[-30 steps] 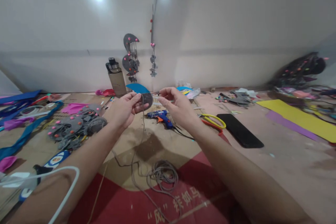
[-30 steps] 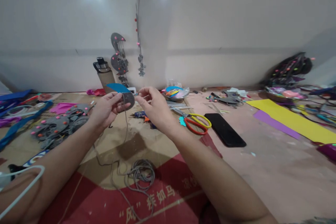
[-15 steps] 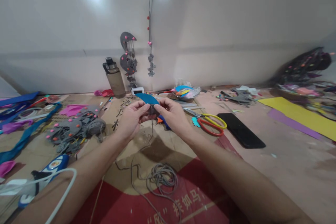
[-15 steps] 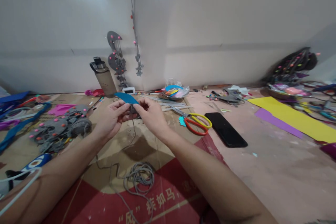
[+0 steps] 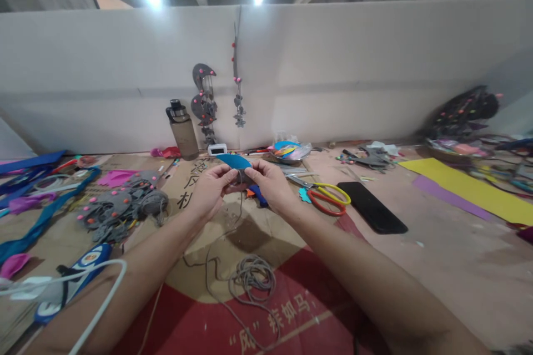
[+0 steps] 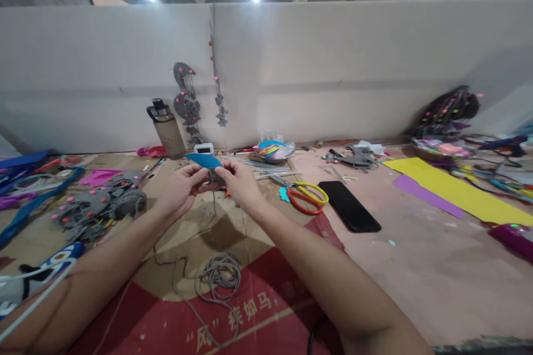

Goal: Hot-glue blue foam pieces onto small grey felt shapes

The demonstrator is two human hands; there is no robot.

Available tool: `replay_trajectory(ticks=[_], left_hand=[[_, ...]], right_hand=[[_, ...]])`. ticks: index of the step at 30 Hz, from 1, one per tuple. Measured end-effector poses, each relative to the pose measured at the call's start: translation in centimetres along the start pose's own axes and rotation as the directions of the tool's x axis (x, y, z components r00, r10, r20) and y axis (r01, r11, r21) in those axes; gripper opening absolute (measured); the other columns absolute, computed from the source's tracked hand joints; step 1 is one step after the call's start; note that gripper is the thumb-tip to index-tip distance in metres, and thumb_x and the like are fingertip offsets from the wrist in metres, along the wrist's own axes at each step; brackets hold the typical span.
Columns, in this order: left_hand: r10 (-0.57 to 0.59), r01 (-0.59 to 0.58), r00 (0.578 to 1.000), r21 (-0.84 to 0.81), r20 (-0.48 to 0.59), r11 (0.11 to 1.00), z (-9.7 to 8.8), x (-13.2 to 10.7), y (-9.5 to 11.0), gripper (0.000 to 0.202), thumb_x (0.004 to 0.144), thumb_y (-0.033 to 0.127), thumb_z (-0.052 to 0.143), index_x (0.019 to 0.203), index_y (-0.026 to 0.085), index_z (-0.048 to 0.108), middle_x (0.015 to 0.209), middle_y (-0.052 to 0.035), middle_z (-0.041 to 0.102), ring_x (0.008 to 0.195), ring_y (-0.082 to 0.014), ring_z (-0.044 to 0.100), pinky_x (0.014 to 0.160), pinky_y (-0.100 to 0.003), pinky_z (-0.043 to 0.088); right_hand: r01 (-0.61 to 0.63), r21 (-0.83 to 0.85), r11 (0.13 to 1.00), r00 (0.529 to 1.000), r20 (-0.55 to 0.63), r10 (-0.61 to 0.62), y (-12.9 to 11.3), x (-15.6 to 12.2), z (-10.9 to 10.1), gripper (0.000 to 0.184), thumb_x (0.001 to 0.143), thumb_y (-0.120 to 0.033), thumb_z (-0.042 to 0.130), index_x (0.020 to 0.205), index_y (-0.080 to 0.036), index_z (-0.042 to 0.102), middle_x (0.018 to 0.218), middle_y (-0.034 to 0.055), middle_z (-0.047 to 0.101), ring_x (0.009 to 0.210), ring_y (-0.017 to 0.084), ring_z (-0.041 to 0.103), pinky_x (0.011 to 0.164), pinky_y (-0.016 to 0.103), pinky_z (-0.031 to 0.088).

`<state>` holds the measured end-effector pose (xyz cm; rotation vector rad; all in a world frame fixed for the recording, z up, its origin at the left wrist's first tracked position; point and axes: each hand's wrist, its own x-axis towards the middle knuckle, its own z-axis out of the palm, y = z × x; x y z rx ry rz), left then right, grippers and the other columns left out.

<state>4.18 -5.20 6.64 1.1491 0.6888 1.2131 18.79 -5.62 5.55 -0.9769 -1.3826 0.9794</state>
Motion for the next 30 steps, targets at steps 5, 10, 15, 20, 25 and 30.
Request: replay_trajectory(ticks=[5, 10, 15, 20, 25, 30], left_hand=[[0.001, -0.001, 1.0, 0.012, -0.01, 1.0, -0.1, 0.1, -0.8, 0.021, 0.063, 0.029, 0.073, 0.073, 0.012, 0.064, 0.075, -0.0029, 0.065, 0.068, -0.0124, 0.061, 0.065, -0.028, 0.055], [0.021, -0.021, 0.996, 0.005, -0.085, 1.0, 0.2, 0.1, -1.7, 0.023, 0.063, 0.029, 0.073, 0.077, 0.013, 0.063, 0.076, -0.0021, 0.065, 0.065, -0.0102, 0.06, 0.066, -0.027, 0.054], [0.157, -0.151, 0.974, 0.047, -0.161, 0.987, 0.0, 0.3, -2.0, 0.022, 0.062, 0.027, 0.073, 0.076, 0.013, 0.062, 0.08, -0.0016, 0.064, 0.073, -0.0113, 0.061, 0.073, -0.028, 0.053], [0.222, -0.208, 0.965, 0.109, -0.137, 0.972, -0.4, 0.7, -2.7, 0.019, 0.063, 0.024, 0.071, 0.075, 0.014, 0.061, 0.076, 0.0008, 0.062, 0.072, -0.0099, 0.059, 0.074, -0.025, 0.051], [0.238, -0.201, 0.963, 0.248, -0.13, 0.948, -1.2, 0.9, -3.2, 0.02, 0.065, 0.026, 0.069, 0.081, 0.015, 0.065, 0.082, -0.0025, 0.066, 0.073, -0.0118, 0.061, 0.072, -0.026, 0.052], [0.238, -0.188, 0.962, 0.305, -0.136, 0.934, -1.5, 1.1, -3.4, 0.024, 0.066, 0.03, 0.067, 0.083, 0.014, 0.065, 0.084, -0.0055, 0.067, 0.073, -0.0153, 0.062, 0.071, -0.031, 0.053]], right_hand=[[-0.016, -0.028, 0.999, 1.0, 0.0, 0.016, 1.0, 0.0, 0.3, 0.024, 0.075, -0.041, 0.052, 0.079, -0.018, 0.057, 0.067, -0.0006, 0.056, 0.057, 0.011, 0.048, 0.049, 0.022, 0.039], [0.049, -0.027, 0.998, 0.995, -0.087, -0.051, 2.1, -0.2, 0.8, 0.024, 0.078, -0.041, 0.05, 0.088, -0.019, 0.052, 0.079, 0.0001, 0.056, 0.067, 0.011, 0.051, 0.061, 0.025, 0.044], [0.108, -0.182, 0.977, 0.936, -0.312, -0.162, 1.8, -1.1, 1.6, 0.027, 0.074, -0.036, 0.055, 0.091, -0.018, 0.045, 0.091, 0.0033, 0.052, 0.081, 0.014, 0.049, 0.075, 0.029, 0.042], [0.14, -0.212, 0.967, 0.969, -0.173, -0.178, 2.1, -1.8, 2.4, 0.016, 0.077, -0.033, 0.051, 0.084, -0.019, 0.046, 0.082, 0.0003, 0.053, 0.074, 0.013, 0.05, 0.07, 0.027, 0.041], [0.056, -0.141, 0.988, 0.976, -0.199, -0.084, 3.2, -1.1, 2.6, 0.025, 0.071, -0.033, 0.058, 0.087, -0.019, 0.046, 0.079, -0.0009, 0.055, 0.07, 0.012, 0.052, 0.065, 0.027, 0.042], [-0.03, -0.092, 0.995, 0.991, -0.134, 0.018, 3.6, -0.8, 2.5, 0.023, 0.067, -0.028, 0.057, 0.086, -0.019, 0.048, 0.068, -0.0034, 0.055, 0.062, 0.011, 0.053, 0.057, 0.024, 0.04]])
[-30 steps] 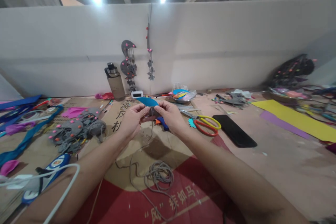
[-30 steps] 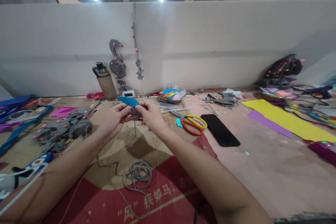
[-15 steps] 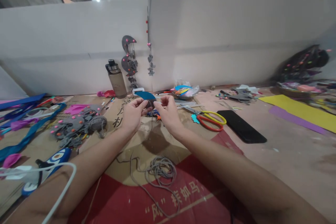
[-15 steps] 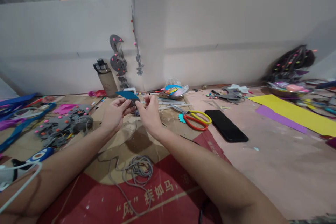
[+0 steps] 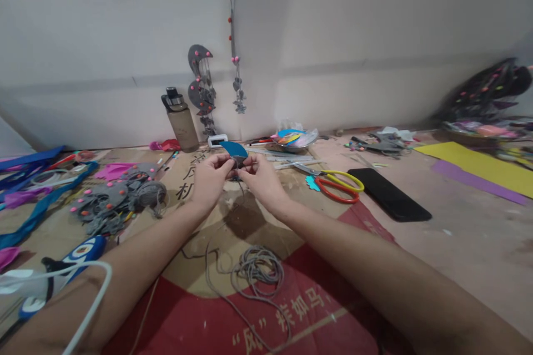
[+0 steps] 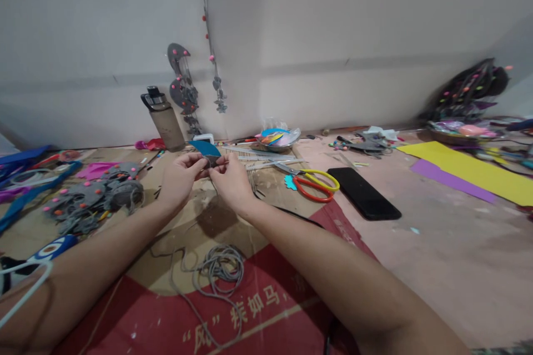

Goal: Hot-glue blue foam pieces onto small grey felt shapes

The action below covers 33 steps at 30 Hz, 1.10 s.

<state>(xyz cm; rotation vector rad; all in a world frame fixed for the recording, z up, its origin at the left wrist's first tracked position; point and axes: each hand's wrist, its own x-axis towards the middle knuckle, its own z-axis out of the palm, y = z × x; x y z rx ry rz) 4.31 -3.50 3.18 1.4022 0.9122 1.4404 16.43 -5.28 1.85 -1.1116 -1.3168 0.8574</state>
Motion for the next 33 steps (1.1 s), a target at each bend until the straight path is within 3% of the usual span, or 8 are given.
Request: replay_trajectory(ticks=[4, 12, 16, 21, 27, 33], left_hand=[[-0.015, 0.016, 1.0, -0.011, 0.007, 1.0, 0.1, 0.1, -0.1, 0.023, 0.067, 0.028, 0.067, 0.084, 0.013, 0.065, 0.084, -0.0058, 0.068, 0.073, -0.0144, 0.063, 0.073, -0.03, 0.053], [0.043, -0.043, 0.999, 0.089, 0.009, 0.995, 0.0, -0.1, -0.5, 0.022, 0.068, 0.028, 0.066, 0.086, 0.016, 0.068, 0.087, -0.0056, 0.068, 0.076, -0.0152, 0.062, 0.074, -0.03, 0.052], [-0.001, 0.0, 1.0, 0.013, 0.028, 1.0, 0.1, -0.2, -0.5, 0.022, 0.068, 0.028, 0.066, 0.086, 0.015, 0.068, 0.086, -0.0055, 0.068, 0.075, -0.0151, 0.063, 0.075, -0.031, 0.052], [-0.032, 0.032, 0.999, -0.03, 0.005, 0.999, 0.2, -0.1, -0.6, 0.023, 0.064, 0.027, 0.069, 0.083, 0.014, 0.068, 0.084, -0.006, 0.069, 0.071, -0.0141, 0.063, 0.073, -0.03, 0.052], [-0.065, 0.066, 0.998, -0.078, 0.016, 0.995, 0.2, -0.2, -0.9, 0.02, 0.065, 0.026, 0.069, 0.08, 0.013, 0.066, 0.081, -0.0057, 0.068, 0.07, -0.014, 0.063, 0.072, -0.03, 0.053], [-0.105, 0.105, 0.994, -0.14, 0.013, 0.985, 0.6, -0.5, -1.1, 0.016, 0.064, 0.022, 0.069, 0.075, 0.012, 0.063, 0.077, -0.0037, 0.065, 0.07, -0.0139, 0.063, 0.073, -0.032, 0.054]], right_hand=[[0.034, -0.043, 0.998, 0.999, 0.004, -0.034, -0.4, -0.1, 0.0, 0.013, 0.07, -0.024, 0.05, 0.08, -0.017, 0.055, 0.072, -0.0008, 0.058, 0.064, 0.011, 0.052, 0.06, 0.025, 0.041], [0.068, -0.142, 0.988, 0.997, -0.025, -0.072, -0.2, -0.1, 0.0, 0.016, 0.071, -0.032, 0.056, 0.076, -0.017, 0.057, 0.073, 0.0013, 0.061, 0.066, 0.012, 0.053, 0.063, 0.027, 0.041], [0.067, -0.114, 0.991, 0.998, 0.027, -0.065, 0.3, -0.1, 0.0, 0.013, 0.075, -0.028, 0.049, 0.069, -0.018, 0.054, 0.067, -0.0003, 0.057, 0.062, 0.011, 0.051, 0.059, 0.025, 0.041], [0.044, 0.012, 0.999, 0.999, 0.015, -0.044, 0.6, -0.6, 0.4, 0.003, 0.075, -0.024, 0.043, 0.074, -0.022, 0.042, 0.066, -0.0044, 0.049, 0.056, 0.009, 0.048, 0.053, 0.024, 0.042], [0.143, -0.135, 0.98, 0.988, -0.031, -0.149, 0.2, -0.9, 0.0, 0.004, 0.076, -0.023, 0.042, 0.078, -0.021, 0.045, 0.071, -0.0022, 0.051, 0.064, 0.012, 0.047, 0.06, 0.026, 0.039], [0.126, -0.178, 0.976, 0.99, -0.041, -0.136, 0.2, -0.7, -0.7, 0.011, 0.077, -0.03, 0.05, 0.077, -0.02, 0.052, 0.067, -0.0021, 0.053, 0.06, 0.012, 0.047, 0.058, 0.026, 0.037]])
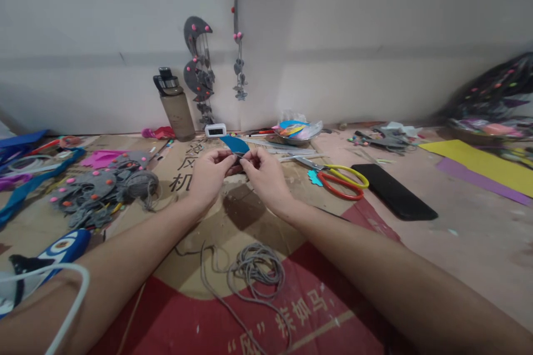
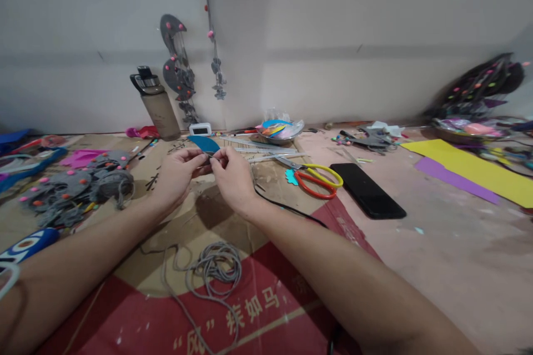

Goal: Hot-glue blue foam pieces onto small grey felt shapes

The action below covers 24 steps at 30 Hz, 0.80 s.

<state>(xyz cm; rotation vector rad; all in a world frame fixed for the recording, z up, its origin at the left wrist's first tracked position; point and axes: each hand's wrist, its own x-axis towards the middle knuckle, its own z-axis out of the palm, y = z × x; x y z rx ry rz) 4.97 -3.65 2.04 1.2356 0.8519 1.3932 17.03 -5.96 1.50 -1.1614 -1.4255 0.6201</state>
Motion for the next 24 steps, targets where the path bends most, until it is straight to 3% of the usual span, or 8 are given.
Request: replay_trajectory(ticks=[8, 14, 24], left_hand=[[-0.064, 0.066, 0.997, -0.058, 0.034, 0.996, 0.4, -0.5, 0.1, 0.016, 0.063, 0.021, 0.071, 0.074, 0.013, 0.061, 0.076, -0.0016, 0.063, 0.068, -0.0116, 0.062, 0.072, -0.03, 0.053], [-0.023, 0.03, 0.996, -0.091, 0.086, 0.995, 0.6, -0.9, 0.1, 0.016, 0.065, 0.023, 0.07, 0.073, 0.013, 0.061, 0.076, -0.0011, 0.063, 0.071, -0.0126, 0.062, 0.077, -0.033, 0.052], [-0.026, 0.023, 0.999, -0.101, -0.021, 0.995, -0.2, 0.3, -0.5, 0.02, 0.064, 0.024, 0.072, 0.077, 0.011, 0.065, 0.08, -0.0054, 0.066, 0.071, -0.0145, 0.064, 0.078, -0.035, 0.053]], right_hand=[[-0.071, 0.095, 0.993, 0.997, -0.033, 0.074, 0.2, 0.3, -0.2, 0.014, 0.076, -0.032, 0.051, 0.076, -0.019, 0.054, 0.067, -0.0015, 0.054, 0.061, 0.011, 0.048, 0.057, 0.025, 0.039], [-0.081, 0.098, 0.992, 0.994, -0.059, 0.087, -0.1, 0.4, -0.4, 0.014, 0.076, -0.031, 0.051, 0.074, -0.018, 0.054, 0.067, -0.0023, 0.054, 0.061, 0.01, 0.048, 0.058, 0.025, 0.039], [-0.055, 0.147, 0.988, 0.998, 0.0, 0.056, 0.8, 0.3, 0.0, 0.019, 0.078, -0.036, 0.05, 0.078, -0.018, 0.055, 0.068, -0.0029, 0.054, 0.06, 0.01, 0.047, 0.059, 0.023, 0.04]])
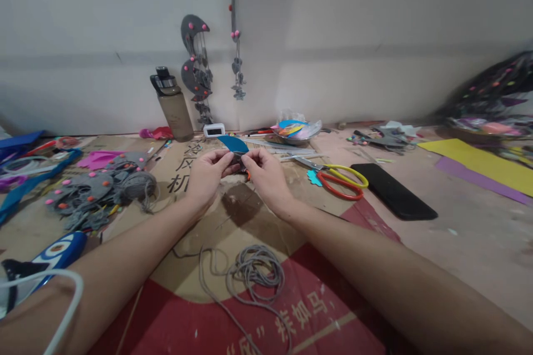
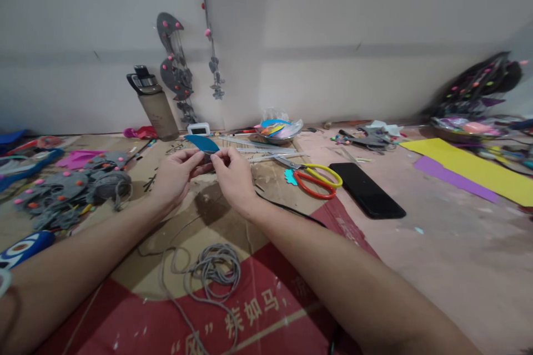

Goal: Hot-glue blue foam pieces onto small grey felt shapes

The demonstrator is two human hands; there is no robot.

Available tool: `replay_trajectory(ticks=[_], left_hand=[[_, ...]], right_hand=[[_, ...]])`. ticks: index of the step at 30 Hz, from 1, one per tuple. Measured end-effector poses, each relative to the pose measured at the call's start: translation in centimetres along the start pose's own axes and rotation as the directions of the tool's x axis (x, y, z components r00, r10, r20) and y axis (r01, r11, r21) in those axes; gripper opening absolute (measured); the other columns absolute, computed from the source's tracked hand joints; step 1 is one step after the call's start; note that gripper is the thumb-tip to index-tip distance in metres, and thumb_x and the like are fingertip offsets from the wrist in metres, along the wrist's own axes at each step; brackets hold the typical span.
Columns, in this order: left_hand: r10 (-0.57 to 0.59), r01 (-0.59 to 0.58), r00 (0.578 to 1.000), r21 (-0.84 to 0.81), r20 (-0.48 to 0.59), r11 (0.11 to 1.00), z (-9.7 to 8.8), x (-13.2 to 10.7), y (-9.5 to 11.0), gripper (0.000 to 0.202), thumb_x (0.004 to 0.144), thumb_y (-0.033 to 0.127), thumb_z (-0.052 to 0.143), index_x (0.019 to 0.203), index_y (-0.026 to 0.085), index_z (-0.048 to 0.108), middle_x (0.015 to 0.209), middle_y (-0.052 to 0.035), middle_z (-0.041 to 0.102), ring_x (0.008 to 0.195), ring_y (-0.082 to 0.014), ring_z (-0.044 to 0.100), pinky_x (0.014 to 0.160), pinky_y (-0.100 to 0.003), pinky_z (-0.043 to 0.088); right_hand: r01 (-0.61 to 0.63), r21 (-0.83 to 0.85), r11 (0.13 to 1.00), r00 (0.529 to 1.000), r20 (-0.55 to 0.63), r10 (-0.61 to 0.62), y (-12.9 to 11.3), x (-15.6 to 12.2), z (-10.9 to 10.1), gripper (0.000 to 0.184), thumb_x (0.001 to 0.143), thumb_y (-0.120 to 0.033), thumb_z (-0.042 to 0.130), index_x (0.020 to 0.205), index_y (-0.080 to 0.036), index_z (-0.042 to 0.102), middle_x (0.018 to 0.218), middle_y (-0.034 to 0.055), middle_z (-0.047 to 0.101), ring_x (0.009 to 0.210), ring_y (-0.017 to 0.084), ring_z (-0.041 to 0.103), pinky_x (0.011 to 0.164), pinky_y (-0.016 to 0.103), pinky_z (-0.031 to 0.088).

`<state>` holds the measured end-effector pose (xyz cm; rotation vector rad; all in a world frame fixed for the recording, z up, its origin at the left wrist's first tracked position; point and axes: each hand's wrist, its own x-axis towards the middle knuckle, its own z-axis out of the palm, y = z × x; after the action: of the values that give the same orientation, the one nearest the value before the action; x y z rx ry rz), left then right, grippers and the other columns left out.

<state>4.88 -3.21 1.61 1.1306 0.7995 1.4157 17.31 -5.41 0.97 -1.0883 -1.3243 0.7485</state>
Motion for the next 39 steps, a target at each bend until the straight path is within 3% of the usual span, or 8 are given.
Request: replay_trajectory(ticks=[12, 19, 21, 24, 27, 30, 34, 39], left_hand=[[0.007, -0.006, 1.0, 0.043, -0.004, 0.999, -0.2, 0.1, 0.0, 0.02, 0.06, 0.022, 0.074, 0.076, 0.012, 0.067, 0.079, -0.0056, 0.067, 0.068, -0.0134, 0.064, 0.073, -0.031, 0.054], [0.025, -0.039, 0.987, -0.085, -0.161, 0.996, -1.4, 1.7, 0.4, 0.014, 0.06, 0.018, 0.072, 0.069, 0.012, 0.063, 0.071, -0.0016, 0.063, 0.063, -0.0104, 0.061, 0.067, -0.028, 0.055], [0.05, -0.081, 0.974, -0.132, -0.219, 0.988, -2.1, 2.5, 0.5, 0.013, 0.06, 0.015, 0.072, 0.068, 0.013, 0.062, 0.068, -0.0001, 0.061, 0.061, -0.0094, 0.059, 0.067, -0.028, 0.055], [0.039, -0.088, 0.966, -0.184, -0.255, 0.979, -3.3, 3.4, 0.6, 0.01, 0.062, 0.011, 0.07, 0.066, 0.014, 0.061, 0.064, 0.0005, 0.061, 0.059, -0.0079, 0.058, 0.067, -0.028, 0.055], [-0.022, -0.047, 0.961, -0.241, -0.275, 0.969, -4.3, 4.1, 0.5, 0.008, 0.066, 0.008, 0.065, 0.065, 0.014, 0.06, 0.062, -0.0001, 0.061, 0.058, -0.0081, 0.058, 0.066, -0.028, 0.056], [-0.05, -0.034, 0.959, -0.29, -0.277, 0.956, -5.0, 4.5, 0.5, 0.008, 0.067, 0.006, 0.063, 0.066, 0.013, 0.059, 0.064, -0.0011, 0.062, 0.06, -0.009, 0.06, 0.066, -0.028, 0.055], [-0.057, -0.034, 0.957, -0.305, -0.285, 0.952, -5.5, 4.7, 0.7, 0.008, 0.067, 0.006, 0.064, 0.066, 0.012, 0.058, 0.064, -0.0016, 0.063, 0.059, -0.0093, 0.06, 0.066, -0.028, 0.055], [-0.09, -0.016, 0.953, -0.343, -0.291, 0.939, -5.7, 4.7, 1.1, 0.01, 0.069, 0.005, 0.062, 0.065, 0.013, 0.057, 0.063, 0.0004, 0.062, 0.058, -0.0082, 0.06, 0.065, -0.026, 0.055]], right_hand=[[-0.024, 0.079, 0.997, 1.0, -0.003, 0.024, -0.3, 0.0, 0.0, 0.02, 0.079, -0.037, 0.049, 0.078, -0.018, 0.054, 0.062, -0.0044, 0.049, 0.055, 0.009, 0.043, 0.056, 0.023, 0.038], [0.111, -0.122, 0.986, 0.986, 0.141, -0.094, 0.0, -0.6, 0.4, 0.019, 0.084, -0.031, 0.044, 0.076, -0.018, 0.056, 0.069, -0.0022, 0.055, 0.064, 0.01, 0.048, 0.064, 0.024, 0.039], [0.237, -0.202, 0.95, 0.95, 0.252, -0.183, -0.3, -1.2, 0.6, 0.018, 0.085, -0.026, 0.043, 0.081, -0.018, 0.058, 0.076, -0.0001, 0.059, 0.071, 0.011, 0.05, 0.069, 0.025, 0.039], [0.506, -0.308, 0.806, 0.824, 0.448, -0.346, -1.0, -2.0, 0.8, 0.019, 0.086, -0.024, 0.044, 0.083, -0.017, 0.061, 0.085, 0.0046, 0.061, 0.082, 0.014, 0.051, 0.077, 0.029, 0.038], [0.648, -0.353, 0.675, 0.735, 0.52, -0.434, -2.1, -2.1, 0.5, 0.022, 0.087, -0.03, 0.044, 0.081, -0.017, 0.062, 0.089, 0.0071, 0.061, 0.088, 0.017, 0.05, 0.082, 0.032, 0.037], [0.526, -0.442, 0.727, 0.845, 0.373, -0.384, -2.6, -0.8, -0.6, 0.025, 0.089, -0.03, 0.038, 0.085, -0.018, 0.059, 0.083, 0.0049, 0.061, 0.08, 0.015, 0.051, 0.075, 0.028, 0.038], [0.176, -0.661, 0.729, 0.984, 0.141, -0.109, -1.3, 1.3, -2.1, 0.019, 0.084, -0.03, 0.044, 0.085, -0.016, 0.056, 0.082, 0.0059, 0.061, 0.073, 0.015, 0.053, 0.067, 0.027, 0.038], [0.053, -0.851, 0.523, 0.97, 0.169, 0.177, 0.1, 1.3, -2.0, 0.025, 0.076, -0.034, 0.056, 0.087, -0.012, 0.058, 0.089, 0.0171, 0.062, 0.082, 0.024, 0.058, 0.067, 0.03, 0.04]])
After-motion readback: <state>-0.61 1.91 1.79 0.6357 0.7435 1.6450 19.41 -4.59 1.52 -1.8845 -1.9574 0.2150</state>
